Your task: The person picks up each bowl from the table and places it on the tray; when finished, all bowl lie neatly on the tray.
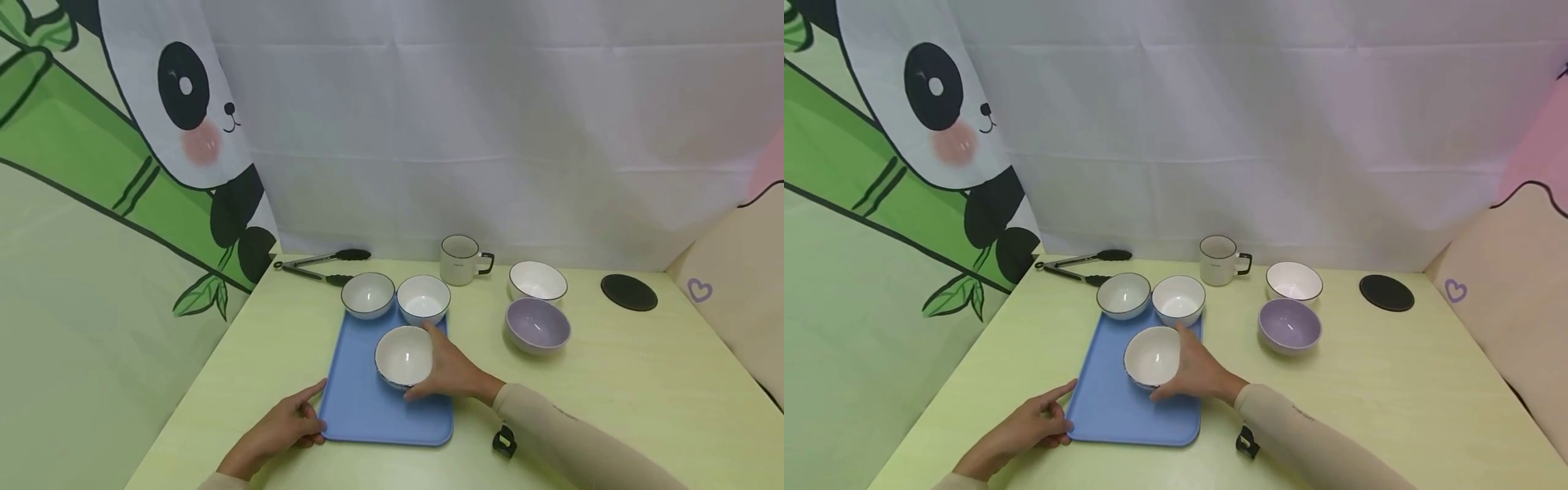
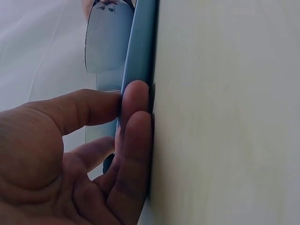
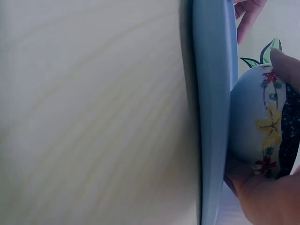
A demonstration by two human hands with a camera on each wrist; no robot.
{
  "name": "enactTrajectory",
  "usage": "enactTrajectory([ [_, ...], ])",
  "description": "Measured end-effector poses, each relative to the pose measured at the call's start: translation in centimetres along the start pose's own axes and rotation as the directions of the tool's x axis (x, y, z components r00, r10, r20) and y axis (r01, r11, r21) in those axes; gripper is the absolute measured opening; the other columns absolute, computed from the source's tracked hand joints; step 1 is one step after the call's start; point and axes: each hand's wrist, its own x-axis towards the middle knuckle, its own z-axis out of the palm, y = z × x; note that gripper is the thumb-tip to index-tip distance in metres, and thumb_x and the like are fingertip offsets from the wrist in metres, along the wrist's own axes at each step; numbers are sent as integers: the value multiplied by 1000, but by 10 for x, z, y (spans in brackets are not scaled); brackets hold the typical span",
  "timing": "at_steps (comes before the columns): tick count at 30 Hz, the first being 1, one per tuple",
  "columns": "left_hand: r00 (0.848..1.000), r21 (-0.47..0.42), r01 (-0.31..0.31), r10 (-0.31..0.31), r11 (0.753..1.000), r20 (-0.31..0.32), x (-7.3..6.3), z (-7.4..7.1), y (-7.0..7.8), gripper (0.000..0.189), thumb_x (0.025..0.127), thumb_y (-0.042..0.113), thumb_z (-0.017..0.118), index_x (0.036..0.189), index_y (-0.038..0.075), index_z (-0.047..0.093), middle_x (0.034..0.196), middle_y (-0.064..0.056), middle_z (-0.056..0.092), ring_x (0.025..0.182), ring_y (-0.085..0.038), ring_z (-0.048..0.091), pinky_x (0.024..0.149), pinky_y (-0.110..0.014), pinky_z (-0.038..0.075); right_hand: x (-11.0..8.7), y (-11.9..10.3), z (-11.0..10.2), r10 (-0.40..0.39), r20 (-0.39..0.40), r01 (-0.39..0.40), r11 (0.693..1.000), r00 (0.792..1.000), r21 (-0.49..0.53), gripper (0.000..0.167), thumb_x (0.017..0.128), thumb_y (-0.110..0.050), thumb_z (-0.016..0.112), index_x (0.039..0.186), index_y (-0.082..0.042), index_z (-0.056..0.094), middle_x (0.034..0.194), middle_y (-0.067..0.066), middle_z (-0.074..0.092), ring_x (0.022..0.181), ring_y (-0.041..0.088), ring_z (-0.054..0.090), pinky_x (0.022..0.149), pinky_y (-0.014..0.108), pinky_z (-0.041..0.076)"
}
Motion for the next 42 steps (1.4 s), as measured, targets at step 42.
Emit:
enactTrajectory([
  [42, 1000, -9, 9, -8, 1000, 25, 2, -1, 3, 83, 89, 2, 70, 156, -5, 22, 85, -12, 55, 76, -26, 69, 64, -32, 55, 19, -6, 12, 101, -105, -110, 991, 989, -77, 97, 59, -35, 99, 140, -5, 53, 128, 9, 63, 118, 27, 58, 100, 48, 44],
])
